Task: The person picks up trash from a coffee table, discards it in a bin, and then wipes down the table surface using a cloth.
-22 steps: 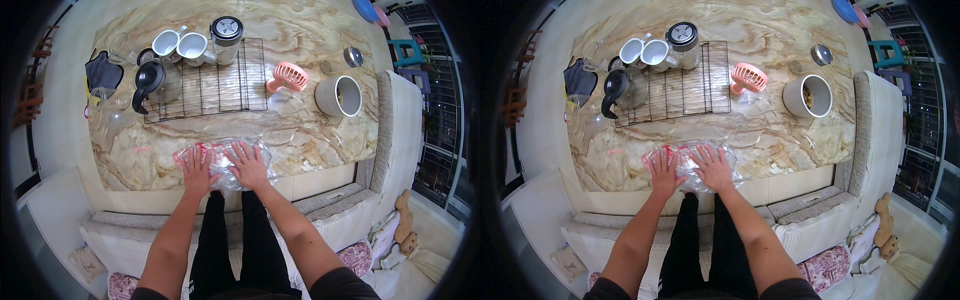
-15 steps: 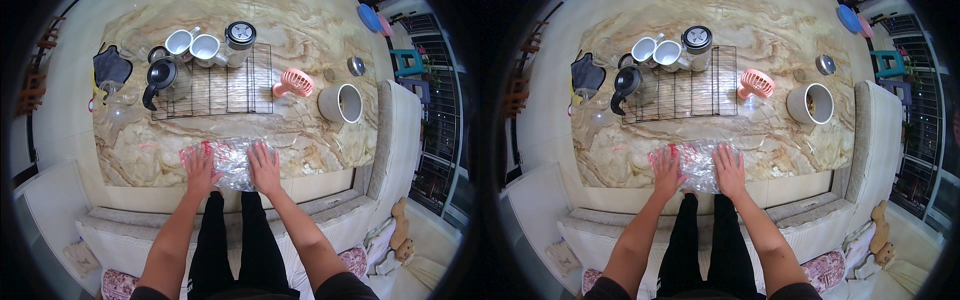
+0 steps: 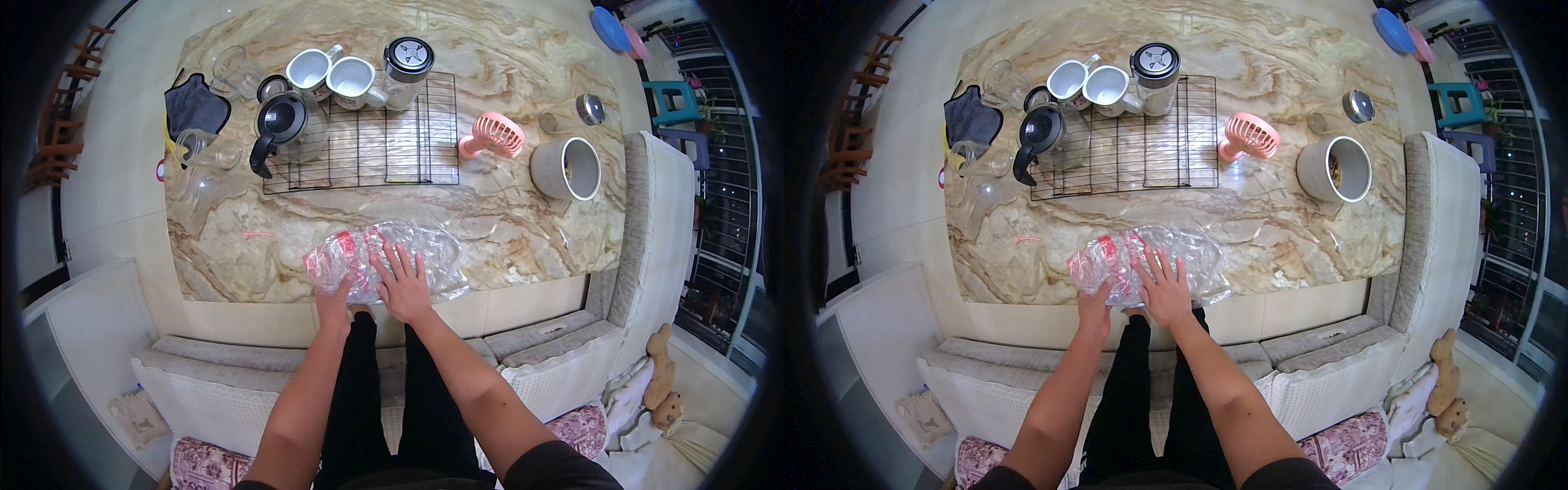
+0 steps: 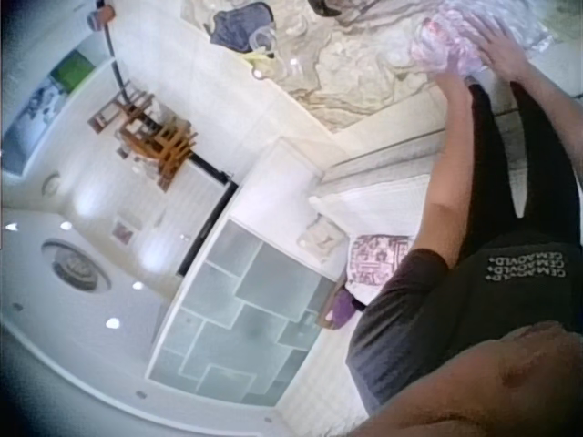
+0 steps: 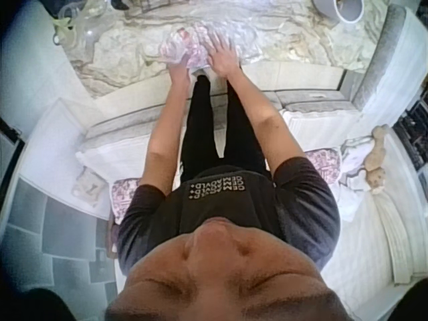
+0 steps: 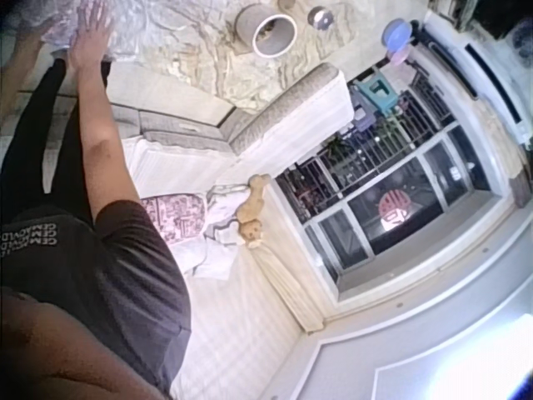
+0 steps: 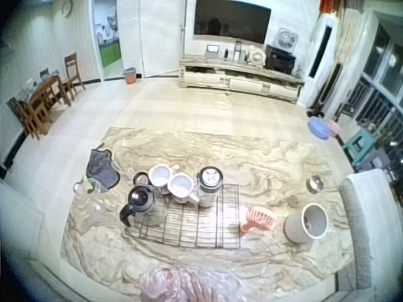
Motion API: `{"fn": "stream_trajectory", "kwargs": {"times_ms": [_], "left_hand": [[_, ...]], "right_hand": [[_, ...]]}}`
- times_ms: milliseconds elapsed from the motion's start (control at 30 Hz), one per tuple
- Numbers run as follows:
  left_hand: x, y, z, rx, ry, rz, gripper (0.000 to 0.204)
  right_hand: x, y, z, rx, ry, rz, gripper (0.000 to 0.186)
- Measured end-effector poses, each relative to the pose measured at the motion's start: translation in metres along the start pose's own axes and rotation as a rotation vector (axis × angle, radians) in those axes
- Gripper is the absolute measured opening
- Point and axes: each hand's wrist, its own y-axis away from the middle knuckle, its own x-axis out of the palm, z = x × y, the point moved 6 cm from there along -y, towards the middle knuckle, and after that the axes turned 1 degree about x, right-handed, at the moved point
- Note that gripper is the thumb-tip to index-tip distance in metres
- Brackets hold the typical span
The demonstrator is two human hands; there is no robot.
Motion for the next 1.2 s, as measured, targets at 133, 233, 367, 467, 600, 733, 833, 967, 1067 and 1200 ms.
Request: {"fn": "stream_trajectory", "kwargs": {"times_ms": [133,233,367,467,600,733,833,967,1067,1200], "left_hand": [[0.017,0.002,-0.028,0.382,-0.417,0.068,0.056],[0.034,0.014,-0.038,0.513,-0.599,0.104,0.064],[0.056,0.039,-0.058,0.923,-0.968,0.06,0.07],[0.078,0.043,-0.046,0.765,-1.118,0.277,0.077],[0.104,0.047,-0.026,0.671,-1.222,0.488,0.083],[0.116,0.038,-0.008,0.696,-1.397,0.535,0.082],[0.122,0.037,-0.001,0.752,-1.468,0.559,0.067],[0.125,0.041,0.013,0.924,-1.507,0.575,0.044],[0.123,0.046,0.018,1.003,-1.493,0.559,0.037],[0.123,0.053,0.022,0.955,-1.475,0.657,0.037]], "right_hand": [[-0.013,-0.012,0.006,-0.028,-0.045,0.017,0.059],[-0.013,-0.015,-0.006,0.052,-0.284,-0.047,0.062],[-0.008,-0.018,-0.031,0.39,-1.137,-0.11,0.056],[0.007,-0.016,-0.047,0.623,-1.667,-0.089,0.065],[0.002,-0.028,-0.052,0.618,-2.167,0.092,0.069],[-0.006,-0.033,-0.076,0.673,-1.959,0.142,0.06],[-0.022,-0.034,-0.091,0.668,-1.452,0.064,0.058],[-0.043,-0.037,-0.088,0.52,-0.851,0.11,0.061],[-0.066,-0.049,-0.075,0.518,-0.527,0.225,0.052],[-0.059,-0.07,-0.062,0.321,-0.213,0.274,0.032]]}}
